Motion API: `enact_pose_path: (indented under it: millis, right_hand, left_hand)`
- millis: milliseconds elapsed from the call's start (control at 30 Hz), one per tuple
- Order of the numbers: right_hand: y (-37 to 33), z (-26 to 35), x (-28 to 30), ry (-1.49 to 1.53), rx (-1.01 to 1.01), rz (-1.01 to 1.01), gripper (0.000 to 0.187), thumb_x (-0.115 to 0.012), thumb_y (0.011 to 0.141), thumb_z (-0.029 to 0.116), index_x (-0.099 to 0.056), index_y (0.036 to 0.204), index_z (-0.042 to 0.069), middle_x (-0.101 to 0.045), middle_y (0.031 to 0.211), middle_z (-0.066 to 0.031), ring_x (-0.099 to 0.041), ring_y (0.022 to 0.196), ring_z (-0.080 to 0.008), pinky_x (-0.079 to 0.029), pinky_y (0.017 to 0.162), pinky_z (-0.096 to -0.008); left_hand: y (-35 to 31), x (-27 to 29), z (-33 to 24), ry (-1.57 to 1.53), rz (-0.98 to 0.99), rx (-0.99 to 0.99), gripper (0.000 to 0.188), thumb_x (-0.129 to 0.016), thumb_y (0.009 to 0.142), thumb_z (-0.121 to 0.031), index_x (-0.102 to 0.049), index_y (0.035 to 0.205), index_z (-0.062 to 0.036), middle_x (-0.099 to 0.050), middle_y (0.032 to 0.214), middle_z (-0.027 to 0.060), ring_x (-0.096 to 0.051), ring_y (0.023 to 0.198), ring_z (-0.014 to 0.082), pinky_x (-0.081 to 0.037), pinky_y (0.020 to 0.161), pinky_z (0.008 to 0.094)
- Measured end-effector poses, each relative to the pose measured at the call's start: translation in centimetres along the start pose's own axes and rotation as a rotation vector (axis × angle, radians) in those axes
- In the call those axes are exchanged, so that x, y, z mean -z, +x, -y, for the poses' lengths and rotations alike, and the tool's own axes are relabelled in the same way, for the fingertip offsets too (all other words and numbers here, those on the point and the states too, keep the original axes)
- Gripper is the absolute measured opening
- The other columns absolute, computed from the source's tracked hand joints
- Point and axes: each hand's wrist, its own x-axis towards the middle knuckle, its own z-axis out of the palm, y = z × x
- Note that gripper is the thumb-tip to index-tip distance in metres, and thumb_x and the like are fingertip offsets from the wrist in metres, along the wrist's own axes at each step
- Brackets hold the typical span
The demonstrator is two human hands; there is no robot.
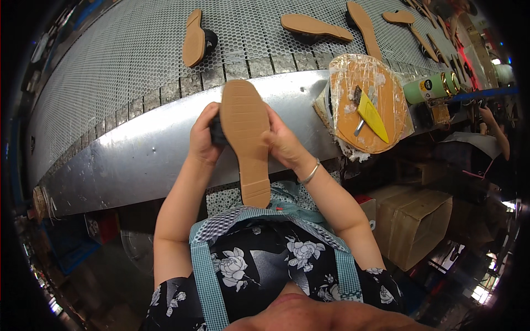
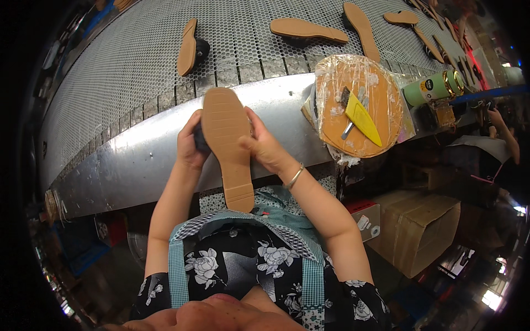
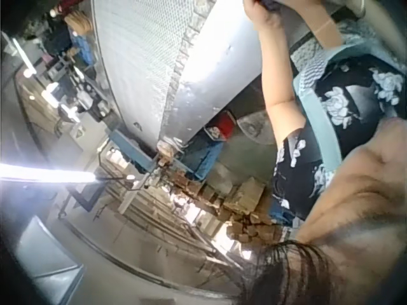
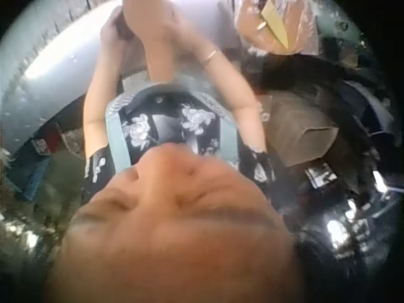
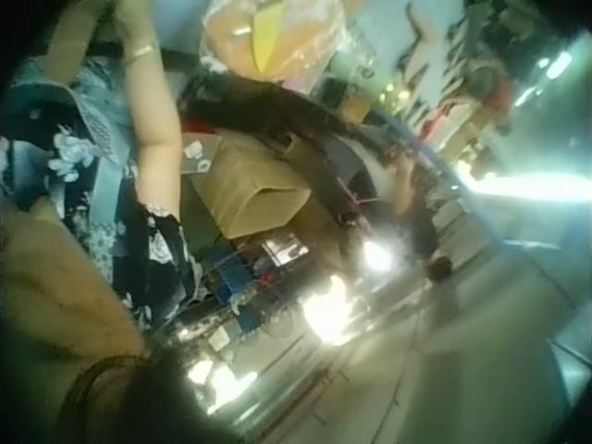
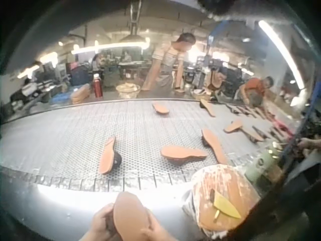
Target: The person takes sandals from a conveyor belt, presses the soles onto the uppers by hand, and places the assembled sandals into a box.
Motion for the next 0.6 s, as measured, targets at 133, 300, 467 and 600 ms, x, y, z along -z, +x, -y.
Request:
enact_pose_path:
  millis: [133,300,467,600]
  right_hand:
    - [-1.6,-0.2,-1.7,-0.464,-0.057,-0.168,0.094,-0.076,0.078,0.031,-0.017,0.144,-0.002,-0.044,0.134,-0.0185,-0.048,0.122,-0.0251,-0.043,0.098,-0.0343]
    - [-3.1,4.0,-5.0,-1.061,0.084,-0.184,0.084,-0.074,0.077,0.025,-0.025,0.141,0.001,-0.061,0.099,-0.0248,-0.065,0.089,-0.0353,-0.052,0.077,-0.0396]
    - [-3.3,3.6,-5.2,-1.214,0.161,-0.134,0.077,-0.069,0.078,0.023,-0.027,0.138,0.000,-0.061,0.087,-0.0283,-0.063,0.076,-0.0442,-0.051,0.066,-0.0473]
    - [-3.9,2.8,-5.8,-1.194,0.220,-0.128,0.074,-0.068,0.078,0.023,-0.029,0.136,-0.001,-0.062,0.087,-0.0282,-0.064,0.077,-0.0433,-0.051,0.067,-0.0468]
  left_hand:
    - [-0.5,0.4,2.2,-0.200,-0.176,-0.024,0.032,-0.046,0.093,-0.025,-0.059,0.109,-0.0009,-0.065,0.109,0.0118,-0.063,0.098,0.0231,-0.050,0.089,0.0376]
    - [-1.0,-0.7,2.2,-0.259,-0.164,-0.048,0.060,-0.038,0.096,-0.053,-0.053,0.121,-0.0012,-0.062,0.112,0.0174,-0.062,0.102,0.0301,-0.049,0.092,0.0442]
    - [-0.1,2.2,0.3,0.301,-0.037,-0.119,0.055,-0.039,0.095,-0.055,-0.055,0.111,-0.0043,-0.064,0.105,0.0186,-0.061,0.102,0.0302,-0.049,0.091,0.0458]
    - [-0.4,0.9,1.8,-0.037,-0.019,-0.129,0.053,-0.040,0.095,-0.055,-0.057,0.096,-0.0046,-0.064,0.086,0.0139,-0.064,0.088,0.0301,-0.053,0.078,0.0413]
